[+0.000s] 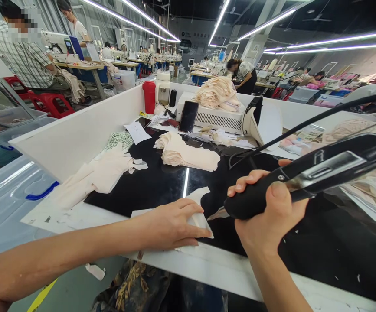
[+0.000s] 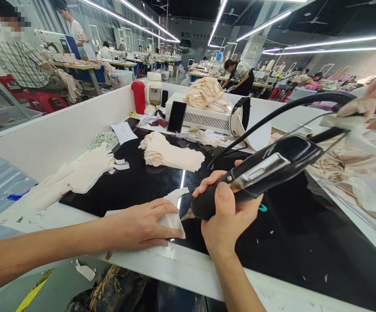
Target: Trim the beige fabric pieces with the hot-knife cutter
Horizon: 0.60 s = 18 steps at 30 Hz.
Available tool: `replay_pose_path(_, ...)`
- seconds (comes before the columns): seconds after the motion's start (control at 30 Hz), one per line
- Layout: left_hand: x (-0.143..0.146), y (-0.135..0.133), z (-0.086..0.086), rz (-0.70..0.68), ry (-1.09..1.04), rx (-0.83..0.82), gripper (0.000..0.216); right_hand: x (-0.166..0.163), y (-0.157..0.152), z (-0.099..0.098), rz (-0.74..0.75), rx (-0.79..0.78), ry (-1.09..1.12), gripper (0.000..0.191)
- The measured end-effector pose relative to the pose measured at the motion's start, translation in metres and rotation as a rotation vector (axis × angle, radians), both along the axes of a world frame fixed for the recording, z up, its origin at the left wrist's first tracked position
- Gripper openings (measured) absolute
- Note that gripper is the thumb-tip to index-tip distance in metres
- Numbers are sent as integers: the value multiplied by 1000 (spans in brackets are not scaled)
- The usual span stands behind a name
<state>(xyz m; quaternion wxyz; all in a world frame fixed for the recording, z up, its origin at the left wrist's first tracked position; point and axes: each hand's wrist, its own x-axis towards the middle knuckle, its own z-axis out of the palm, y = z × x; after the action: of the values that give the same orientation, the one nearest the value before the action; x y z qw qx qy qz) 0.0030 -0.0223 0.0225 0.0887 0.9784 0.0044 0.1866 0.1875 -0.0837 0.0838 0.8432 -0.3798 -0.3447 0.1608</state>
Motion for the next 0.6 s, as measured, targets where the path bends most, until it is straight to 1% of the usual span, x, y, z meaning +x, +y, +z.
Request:
replay_pose_path(0.3,1,-1,1,6,18,-3,34,-5,8,-4,8,-4,-12,49)
replay_pose_path(0.4,-1,-12,2,43,30,14,38,-5,4,-4,12,-17,-16,49)
replay_pose_path(0.5,-4,-29,5,82,36,41,47,-6,-4,-3,39,-21,-29,48)
replay_pose_path(0.6,-7,-40,8,111,20,21,49,-7,-12,-4,55,-18,-44,47)
